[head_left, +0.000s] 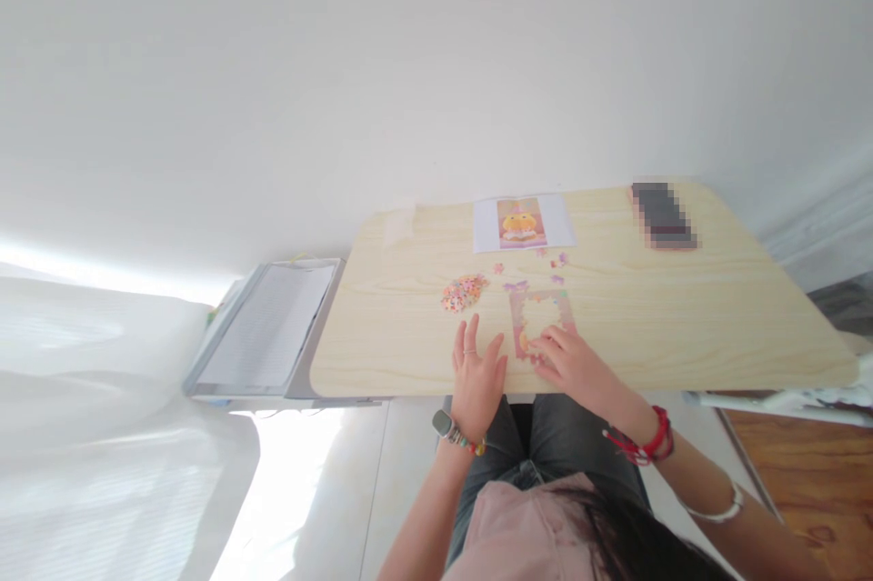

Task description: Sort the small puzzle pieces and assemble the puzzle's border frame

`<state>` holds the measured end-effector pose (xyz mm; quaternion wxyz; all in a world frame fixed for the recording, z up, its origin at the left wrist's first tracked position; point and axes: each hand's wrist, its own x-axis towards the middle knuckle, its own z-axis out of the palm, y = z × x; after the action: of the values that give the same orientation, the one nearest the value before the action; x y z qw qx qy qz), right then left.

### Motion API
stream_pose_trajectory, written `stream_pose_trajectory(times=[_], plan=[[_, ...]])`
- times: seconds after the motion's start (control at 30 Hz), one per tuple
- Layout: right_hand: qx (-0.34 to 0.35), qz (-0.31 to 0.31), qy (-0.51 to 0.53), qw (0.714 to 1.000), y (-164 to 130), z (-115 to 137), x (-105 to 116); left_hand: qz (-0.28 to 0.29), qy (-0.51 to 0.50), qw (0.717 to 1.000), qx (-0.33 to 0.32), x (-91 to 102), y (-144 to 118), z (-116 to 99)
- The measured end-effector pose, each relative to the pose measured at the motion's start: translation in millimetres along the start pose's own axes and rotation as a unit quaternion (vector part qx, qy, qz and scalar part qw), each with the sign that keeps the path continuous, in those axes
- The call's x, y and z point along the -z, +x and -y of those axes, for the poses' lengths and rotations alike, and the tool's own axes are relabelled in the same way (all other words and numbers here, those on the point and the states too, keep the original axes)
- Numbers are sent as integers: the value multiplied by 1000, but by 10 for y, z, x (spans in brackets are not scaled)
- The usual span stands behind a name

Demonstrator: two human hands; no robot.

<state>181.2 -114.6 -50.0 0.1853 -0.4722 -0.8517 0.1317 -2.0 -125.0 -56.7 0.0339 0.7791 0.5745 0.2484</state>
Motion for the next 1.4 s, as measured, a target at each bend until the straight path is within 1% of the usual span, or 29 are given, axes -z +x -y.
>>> stream_pose_trajectory(times=[0.1,0.17,0.3,0.47,0.6,0.73,0.9,1.13,1.27,1.4], plan=[[-24,-20,-1,1000,-57,-19,-7,0,-6,1000,0,2,-50,-4],[-28,-19,-1,999,-70,-33,-21,4,-15,1000,-6,-3,-71,-15],[-29,-11,-4,1000,-76,-25,-33,12,-29,999,-15,-18,-88,-50],[-19,-22,-9,1000,-93,57,-11,25,-33,999,-18,-4,-95,-83],[-10,-17,1,1000,-69,102,-56,37,-39,998,-12,14,-110,-78],[-17,-13,-2,1000,-13,117,-99,32,-45,998,-13,11,-131,-68],[-13,-23,-25,999,26,134,-94,29,-52,998,-21,-3,-155,-80],[-26,-22,17,999,-14,99,-119,38,-56,997,-26,-8,-169,-93],[-30,-37,17,999,-58,119,-97,45,-56,997,-26,-2,-178,-92],[-28,-74,11,997,-116,169,-101,45,-59,997,-31,-8,-191,-99]])
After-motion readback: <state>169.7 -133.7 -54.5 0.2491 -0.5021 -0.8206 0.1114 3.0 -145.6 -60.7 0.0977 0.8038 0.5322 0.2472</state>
